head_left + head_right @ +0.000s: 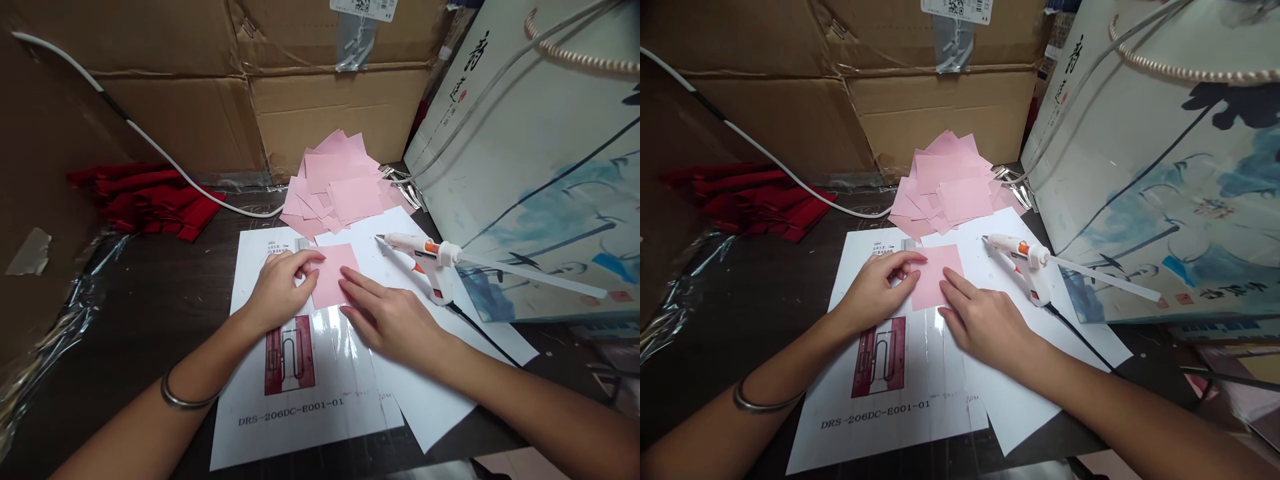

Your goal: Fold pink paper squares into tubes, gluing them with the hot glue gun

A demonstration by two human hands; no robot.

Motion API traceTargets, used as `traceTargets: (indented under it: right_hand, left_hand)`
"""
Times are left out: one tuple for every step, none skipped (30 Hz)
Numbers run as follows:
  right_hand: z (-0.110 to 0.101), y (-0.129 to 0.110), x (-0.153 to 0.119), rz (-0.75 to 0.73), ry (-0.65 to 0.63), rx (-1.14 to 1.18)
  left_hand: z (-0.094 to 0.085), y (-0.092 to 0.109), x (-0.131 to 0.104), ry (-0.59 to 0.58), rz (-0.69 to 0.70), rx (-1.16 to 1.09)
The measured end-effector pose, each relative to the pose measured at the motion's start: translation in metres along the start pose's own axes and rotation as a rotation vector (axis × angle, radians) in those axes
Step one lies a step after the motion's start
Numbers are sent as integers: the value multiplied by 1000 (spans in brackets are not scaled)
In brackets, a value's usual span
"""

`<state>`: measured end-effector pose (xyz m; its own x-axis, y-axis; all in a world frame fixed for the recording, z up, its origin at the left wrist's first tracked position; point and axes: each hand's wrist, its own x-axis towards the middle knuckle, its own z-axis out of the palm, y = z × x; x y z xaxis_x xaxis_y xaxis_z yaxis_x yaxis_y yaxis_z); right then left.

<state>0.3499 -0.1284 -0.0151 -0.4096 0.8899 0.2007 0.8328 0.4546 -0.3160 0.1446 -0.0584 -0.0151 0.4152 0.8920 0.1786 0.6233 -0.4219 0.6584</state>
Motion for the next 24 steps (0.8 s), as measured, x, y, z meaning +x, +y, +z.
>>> traceTargets:
  right_hand:
    - [0, 1, -1, -25, 5, 8]
    - [0, 1, -2, -46, 6, 19]
    - [0, 2, -3, -60, 7, 28]
    - [-1, 1, -4, -67, 4, 32]
    - [-2, 1, -5, -69, -3, 31]
    - [-3, 0, -5, -69, -12, 28]
    - [-4, 0, -4, -70, -20, 23]
    - [-5, -1, -4, -70, -28, 17]
    - [-6, -2, -3, -69, -35, 10]
    - [-6, -2, -3, -68, -43, 4]
    - [-7, -2, -3, -68, -49, -1]
    - [-7, -3, -2, -70, -54, -6]
    - [-8, -3, -2, -72, -59, -9]
    - [-8, -2, -2, -76, -62, -10]
    - [-9, -2, -2, -78, -63, -9]
    - [-9, -2, -2, -77, -63, -7]
    - [-9, -2, -3, -75, -64, -6]
    - [-9, -1, -3, -70, -67, -8]
    - [-10, -1, -3, -65, -71, -14]
    - [-10, -1, -3, -62, -76, -24]
    - [-10, -1, -3, -60, -81, -37]
    - [-10, -1, -2, -62, -85, -49]
    - [-10, -1, -2, -64, -87, -58]
    - [-9, -1, -2, -67, -88, -63]
  left_hand:
    - [0, 0, 0, 1, -8, -9]
    - [0, 0, 1, 1, -16, -18]
    - [0, 0, 1, -3, -23, -26]
    - [0, 0, 1, -6, -30, -35]
    - [0, 0, 2, -9, -37, -44]
    - [0, 0, 2, -10, -42, -56]
    - [-1, 0, 2, -9, -48, -66]
    - [-1, 1, 2, -8, -54, -76]
    - [-1, 1, 1, -5, -58, -86]
    - [-1, 1, 1, -2, -61, -91]
    - [-1, 2, 1, -3, -59, -88]
    - [-1, 2, 0, -5, -54, -78]
    - [-1, 2, 0, -8, -46, -61]
    - [-1, 2, 0, -9, -37, -44]
    - [-1, 2, 0, -12, -30, -28]
    - [-1, 1, 0, -15, -24, -16]
    - [-1, 1, 0, -18, -21, -9]
    - [-1, 1, 0, -19, -18, -5]
    - [-1, 0, 0, -21, -16, -6]
    - [-1, 0, -1, -19, -14, -11]
    - [-1, 0, -1, -13, -14, -23]
    - [-2, 0, -2, -3, -15, -44]
    - [-2, 0, -2, 9, -17, -72]
    - [-2, 1, -3, 20, -18, -99]
